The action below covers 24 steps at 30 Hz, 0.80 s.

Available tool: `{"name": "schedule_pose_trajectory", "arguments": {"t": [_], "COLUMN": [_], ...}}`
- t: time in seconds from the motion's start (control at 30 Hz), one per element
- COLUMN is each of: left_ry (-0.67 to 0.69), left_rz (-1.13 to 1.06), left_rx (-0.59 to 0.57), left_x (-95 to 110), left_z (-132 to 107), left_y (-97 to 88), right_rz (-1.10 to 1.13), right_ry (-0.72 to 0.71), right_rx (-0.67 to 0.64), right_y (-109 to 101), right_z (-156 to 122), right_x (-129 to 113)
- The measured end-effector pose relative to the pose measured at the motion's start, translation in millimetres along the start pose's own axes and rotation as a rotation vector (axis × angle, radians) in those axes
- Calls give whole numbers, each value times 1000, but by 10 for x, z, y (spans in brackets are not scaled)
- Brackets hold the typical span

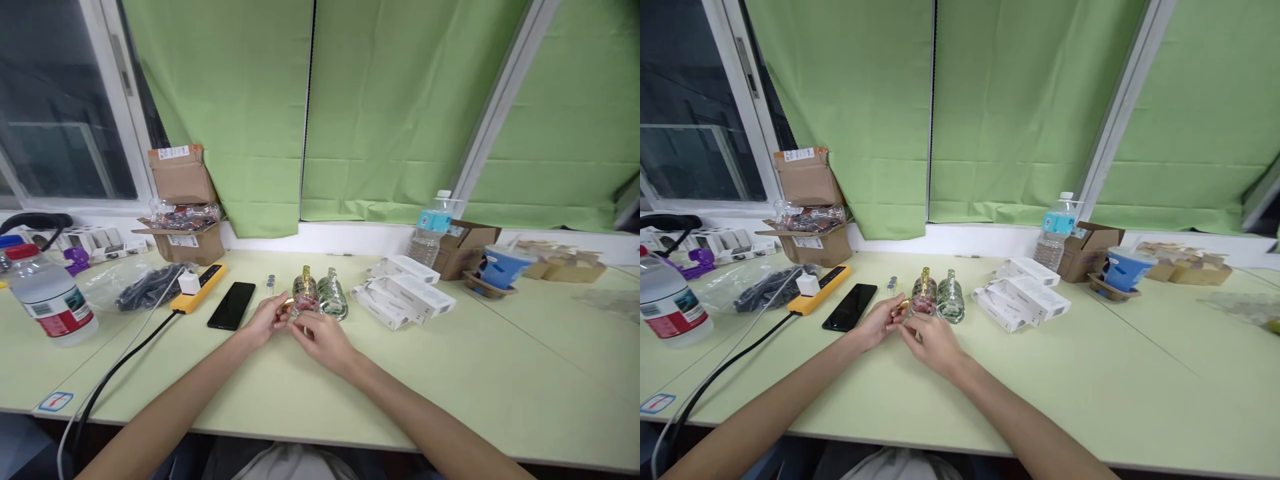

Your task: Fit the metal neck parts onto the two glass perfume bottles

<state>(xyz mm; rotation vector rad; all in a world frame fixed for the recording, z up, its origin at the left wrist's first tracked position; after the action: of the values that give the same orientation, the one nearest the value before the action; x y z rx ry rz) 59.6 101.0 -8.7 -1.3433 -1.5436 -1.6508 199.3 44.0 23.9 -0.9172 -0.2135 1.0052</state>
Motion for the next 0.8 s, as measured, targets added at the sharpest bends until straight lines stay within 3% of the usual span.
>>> {"name": "schedule_pose_trajectory", "arguments": {"t": [0.13,0.27,0.53,0.8], "left_ry": [34,23,38,74], "left_rz": [24,-54,-52,-48], "left_rx": [21,30,57,149], "left_x": [44,18,-142,-163], "left_z": [-47,-77,-86,-57], "left_y": [15,35,53,31], "right_rz": [-4,-75,-513,-579], "right_ry": [-27,-141,-286,-249], "right_rx": [120,149,-37,-164], "right_y": [-101,-124,154,291], "right_z": [-8,7,58,83], "right_x": [-3,-107,-279,-223]}}
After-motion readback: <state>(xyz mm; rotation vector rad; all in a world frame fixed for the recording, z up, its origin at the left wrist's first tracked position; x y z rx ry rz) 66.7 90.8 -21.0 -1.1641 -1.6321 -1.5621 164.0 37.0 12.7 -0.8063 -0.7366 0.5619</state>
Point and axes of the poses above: each hand's wrist, its own z-axis towards the middle knuckle, its own y-axis out of the palm, x = y × z, the point moved 4 cm from there along z, towards the middle knuckle, and after that the axes turned 3 degrees about -y, right-handed, at the moved point
